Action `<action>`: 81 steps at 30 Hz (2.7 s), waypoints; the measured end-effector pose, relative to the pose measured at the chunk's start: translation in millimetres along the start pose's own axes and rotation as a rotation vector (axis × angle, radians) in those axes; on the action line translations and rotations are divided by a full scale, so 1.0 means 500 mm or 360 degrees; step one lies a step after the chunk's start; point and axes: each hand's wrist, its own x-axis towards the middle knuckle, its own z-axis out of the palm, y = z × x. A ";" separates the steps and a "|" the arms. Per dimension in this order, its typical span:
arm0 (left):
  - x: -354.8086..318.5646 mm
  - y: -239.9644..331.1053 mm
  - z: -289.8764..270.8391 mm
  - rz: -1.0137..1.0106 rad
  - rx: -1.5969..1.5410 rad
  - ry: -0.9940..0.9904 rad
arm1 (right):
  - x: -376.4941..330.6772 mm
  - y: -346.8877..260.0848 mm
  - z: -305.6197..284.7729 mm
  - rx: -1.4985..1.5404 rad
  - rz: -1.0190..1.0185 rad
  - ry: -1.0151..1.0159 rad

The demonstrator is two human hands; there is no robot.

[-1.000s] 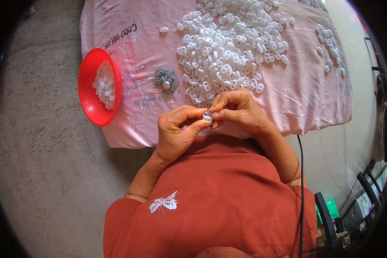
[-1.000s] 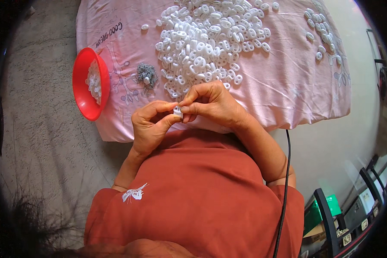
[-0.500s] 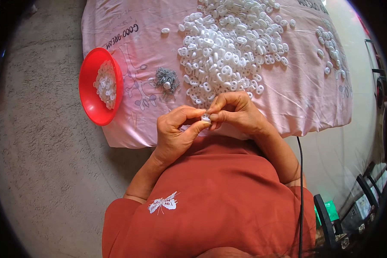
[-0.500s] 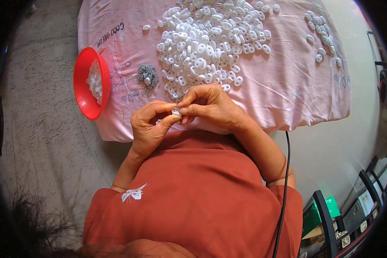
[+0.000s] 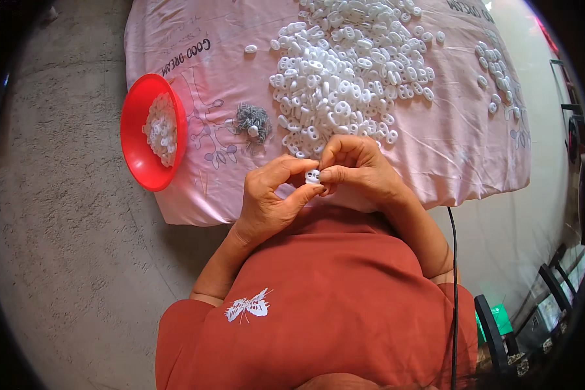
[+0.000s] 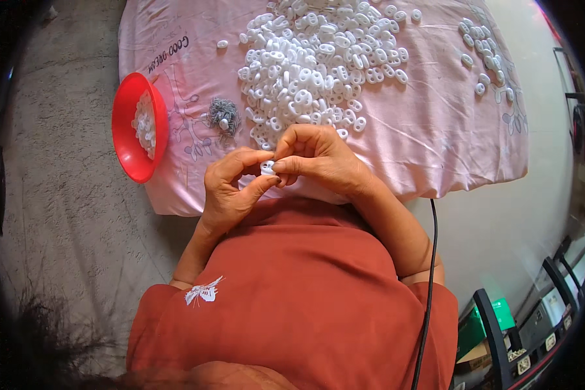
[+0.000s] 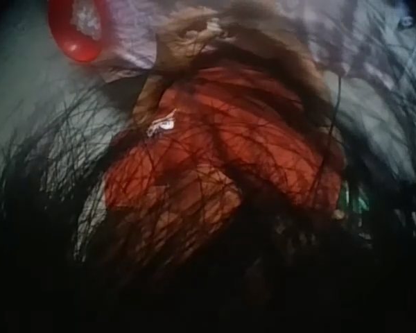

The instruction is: The person assembles small plastic pieces together by hand on a table.

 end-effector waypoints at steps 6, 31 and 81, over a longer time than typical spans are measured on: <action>0.000 0.003 0.005 0.0064 -0.0002 0.0030 | -0.003 0.009 -0.010 0.0041 -0.0011 -0.0055; 0.013 -0.145 -0.268 0.0186 0.1199 0.1652 | 0.001 0.006 -0.006 -0.0140 -0.0237 0.0191; 0.046 -0.087 -0.009 0.0084 0.0546 0.0337 | -0.001 0.015 0.003 -0.0378 -0.0430 0.0412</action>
